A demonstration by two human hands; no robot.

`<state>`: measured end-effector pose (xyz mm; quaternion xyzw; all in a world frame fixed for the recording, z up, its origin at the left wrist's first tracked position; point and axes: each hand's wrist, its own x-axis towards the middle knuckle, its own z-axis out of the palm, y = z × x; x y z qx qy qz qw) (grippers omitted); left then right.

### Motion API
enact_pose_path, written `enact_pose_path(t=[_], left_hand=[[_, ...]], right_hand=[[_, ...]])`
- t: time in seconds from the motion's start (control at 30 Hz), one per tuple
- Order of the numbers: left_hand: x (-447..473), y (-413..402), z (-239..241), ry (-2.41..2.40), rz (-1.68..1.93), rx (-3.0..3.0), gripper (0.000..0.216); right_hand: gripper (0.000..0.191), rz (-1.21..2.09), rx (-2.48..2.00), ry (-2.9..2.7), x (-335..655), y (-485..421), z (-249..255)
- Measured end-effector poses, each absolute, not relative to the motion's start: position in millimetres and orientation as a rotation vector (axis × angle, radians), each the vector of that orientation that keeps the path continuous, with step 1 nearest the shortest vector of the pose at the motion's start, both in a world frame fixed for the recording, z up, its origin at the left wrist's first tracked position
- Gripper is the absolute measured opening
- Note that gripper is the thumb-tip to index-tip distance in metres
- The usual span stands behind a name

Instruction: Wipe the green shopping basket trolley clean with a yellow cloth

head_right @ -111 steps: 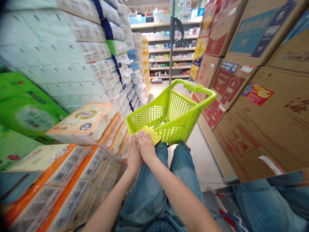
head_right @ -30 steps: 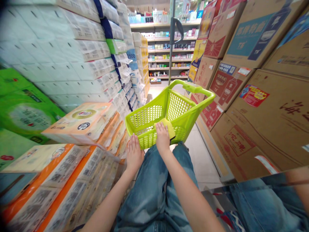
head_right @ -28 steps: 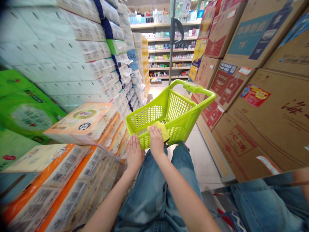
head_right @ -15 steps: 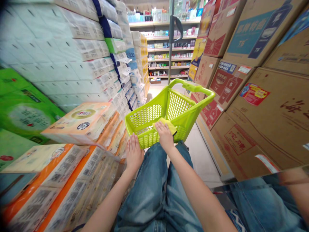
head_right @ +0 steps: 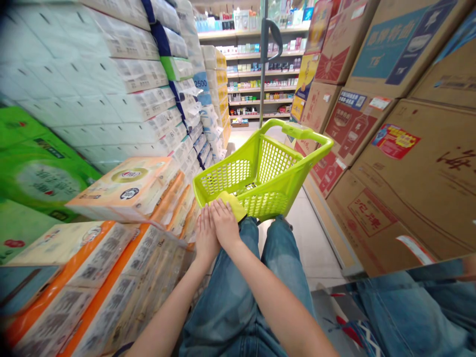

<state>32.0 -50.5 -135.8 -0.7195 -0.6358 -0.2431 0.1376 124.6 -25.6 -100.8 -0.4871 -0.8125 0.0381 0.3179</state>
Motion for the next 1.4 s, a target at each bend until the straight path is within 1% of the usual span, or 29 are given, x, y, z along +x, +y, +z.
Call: enact_pose_path(t=[0.1,0.23,0.33,0.47,0.6,0.7,0.8,0.9,1.0,1.13,1.27,1.4], left_hand=[[31,-52,-134,-1.829,-0.694,-2.105,0.075],[32,-53,-130,-1.822,-0.711,-2.124,0.078],[32,-54,-129,-1.825,-0.734,-2.133,0.081],[33,-53,-130,-1.831,-0.718,-2.12,0.08],[33,-50,-133,-1.847,-0.674,-2.088,0.075],[33,-49,-135,-1.855,-0.665,-2.07,0.07],[33,-50,-135,-1.855,-0.676,-2.083,0.072],[33,-51,-135,-1.854,-0.691,-2.095,0.078],[33,-52,-134,-1.844,-0.709,-2.111,0.08],[32,-53,-132,-1.83,-0.72,-2.121,0.079],[33,-53,-131,-1.84,-0.703,-2.107,0.08],[35,-51,-133,-1.869,-0.67,-2.081,0.075]], right_hand=[[0.063,0.072,-1.271,-2.173,154,-18,-97],[0.076,0.001,-1.428,-2.047,218,6,-88],[0.079,-0.027,-1.537,-1.923,247,20,-82],[0.073,-0.011,-1.576,-1.864,221,16,-87],[0.066,0.05,-1.415,-2.026,155,-9,-100],[0.061,0.079,-1.32,-2.114,127,-24,-103],[0.062,0.085,-1.253,-2.192,134,-26,-101],[0.071,0.068,-1.211,-2.24,163,-18,-98],[0.078,0.032,-1.293,-2.168,201,-5,-94],[0.083,-0.003,-1.451,-2.005,234,11,-90],[0.079,0.017,-1.532,-1.873,213,8,-92],[0.068,0.084,-1.437,-1.973,154,-13,-100]])
